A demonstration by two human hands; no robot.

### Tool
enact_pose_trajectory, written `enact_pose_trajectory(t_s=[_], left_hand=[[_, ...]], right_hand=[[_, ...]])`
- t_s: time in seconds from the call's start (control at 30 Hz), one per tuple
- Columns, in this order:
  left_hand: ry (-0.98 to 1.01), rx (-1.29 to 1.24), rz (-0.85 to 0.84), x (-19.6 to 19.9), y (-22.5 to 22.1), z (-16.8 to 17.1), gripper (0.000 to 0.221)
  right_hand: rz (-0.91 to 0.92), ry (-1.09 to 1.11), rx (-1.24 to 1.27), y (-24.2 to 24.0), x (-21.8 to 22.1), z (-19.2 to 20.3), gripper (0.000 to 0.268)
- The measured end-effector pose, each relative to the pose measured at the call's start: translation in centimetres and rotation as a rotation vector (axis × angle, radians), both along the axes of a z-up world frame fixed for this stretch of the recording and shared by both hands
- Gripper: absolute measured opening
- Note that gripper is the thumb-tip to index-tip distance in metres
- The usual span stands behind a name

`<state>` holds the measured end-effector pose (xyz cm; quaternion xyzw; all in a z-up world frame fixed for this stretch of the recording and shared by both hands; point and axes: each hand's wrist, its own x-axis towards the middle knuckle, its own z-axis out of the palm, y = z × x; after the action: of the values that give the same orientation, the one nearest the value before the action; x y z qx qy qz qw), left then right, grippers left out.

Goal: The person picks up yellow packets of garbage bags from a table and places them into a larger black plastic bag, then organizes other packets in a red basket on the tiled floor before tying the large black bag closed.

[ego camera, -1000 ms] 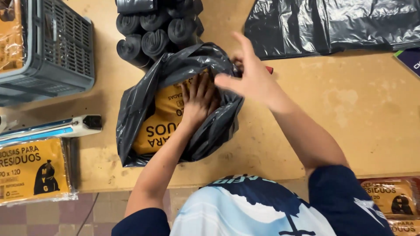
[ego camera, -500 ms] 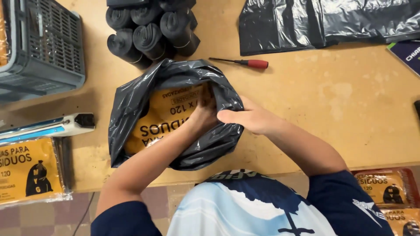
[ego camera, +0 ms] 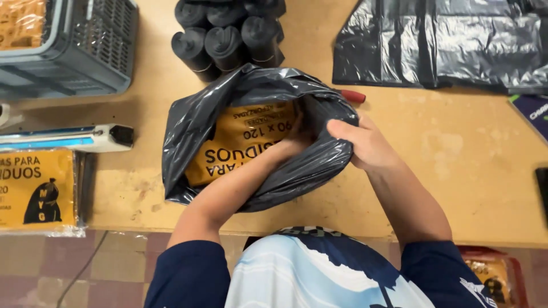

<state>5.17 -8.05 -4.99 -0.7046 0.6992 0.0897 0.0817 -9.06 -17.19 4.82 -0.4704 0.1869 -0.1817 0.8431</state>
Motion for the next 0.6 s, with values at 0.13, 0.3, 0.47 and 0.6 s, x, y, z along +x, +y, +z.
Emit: enact_pose_trajectory(t_s=[0.13, 0.3, 0.47, 0.6], left_hand=[[0.754, 0.040, 0.497, 4.4, 1.6, -4.6, 0.052], [0.008, -0.402, 0.171, 8.0, 5.8, -3.5, 0.095], [0.173, -0.225, 0.188, 7.1, 5.3, -0.6, 0.094], [0.288, -0.104, 0.224, 6.9, 5.5, 1.8, 0.100]], right_hand=[[-0.035, -0.006, -0.062, -1.0, 1.4, 2.0, 0.015], [0.019, -0.011, -0.528, -1.6, 1.5, 3.1, 0.014], [-0.037, 0.017, -0.699, 0.7, 2.8, 8.2, 0.038], [-0.265, 0.275, -0.239, 0.5, 2.7, 7.4, 0.046]])
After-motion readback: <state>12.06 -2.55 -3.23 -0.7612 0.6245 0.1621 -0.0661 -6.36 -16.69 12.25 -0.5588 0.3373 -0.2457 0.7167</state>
